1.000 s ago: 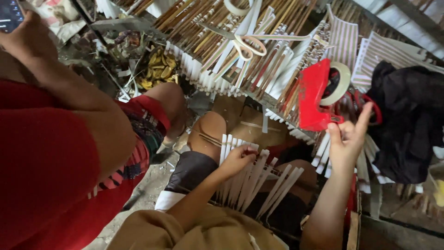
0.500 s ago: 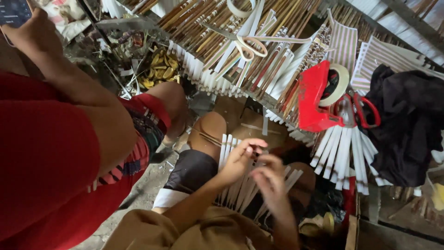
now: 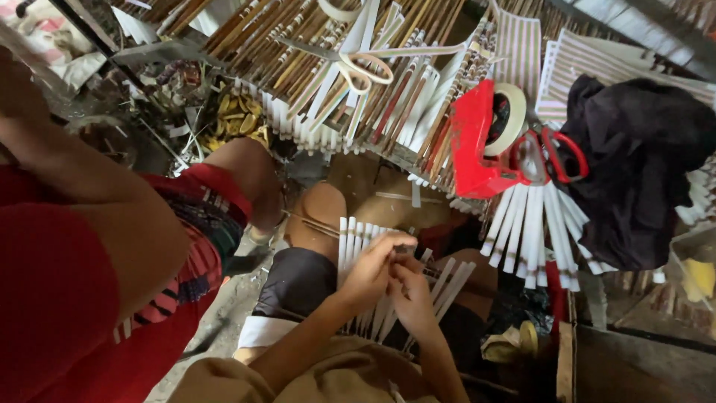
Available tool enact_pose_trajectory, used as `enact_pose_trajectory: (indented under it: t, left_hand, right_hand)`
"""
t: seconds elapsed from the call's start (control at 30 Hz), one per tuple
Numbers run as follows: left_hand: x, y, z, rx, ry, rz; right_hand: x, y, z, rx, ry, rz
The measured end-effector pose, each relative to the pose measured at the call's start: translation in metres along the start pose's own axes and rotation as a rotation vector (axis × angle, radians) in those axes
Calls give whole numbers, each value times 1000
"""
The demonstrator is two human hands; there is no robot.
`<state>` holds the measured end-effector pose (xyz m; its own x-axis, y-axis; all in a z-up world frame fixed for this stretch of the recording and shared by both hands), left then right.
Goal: The person assembles white cylindrical sticks onto a bamboo frame, using tape to secure them. They repeatedly pick up sticks, align them, and apply tape to hold them in place.
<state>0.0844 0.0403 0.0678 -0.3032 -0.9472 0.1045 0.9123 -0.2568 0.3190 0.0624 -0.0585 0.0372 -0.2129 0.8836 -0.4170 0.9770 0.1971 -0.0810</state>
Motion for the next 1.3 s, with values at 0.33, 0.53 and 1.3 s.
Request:
enact_pose_trajectory:
  t: [0.33,0.53,1.3]
  left_hand:
    - [-7,-6,-50,-216,256,118]
    - [7,-11,-83,-308,87,130]
    - [94,-13,-86,46,1237,-420]
  right_hand:
    - [-32,-4,21,108,-121,177]
    - [-48,-14,8,61,-1,262]
    - [-155,-77,98,347,134,739]
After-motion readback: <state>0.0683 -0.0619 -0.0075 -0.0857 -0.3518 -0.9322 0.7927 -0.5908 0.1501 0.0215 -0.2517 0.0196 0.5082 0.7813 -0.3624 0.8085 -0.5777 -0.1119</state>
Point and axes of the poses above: each hand's wrist, its own y-axis towards the middle knuckle, its own x-axis out of the palm, z = x × y, the point moved 9 cm from there along y, towards the middle knuckle, and after that the axes turned 7 degrees about x, right-handed, at the moved point
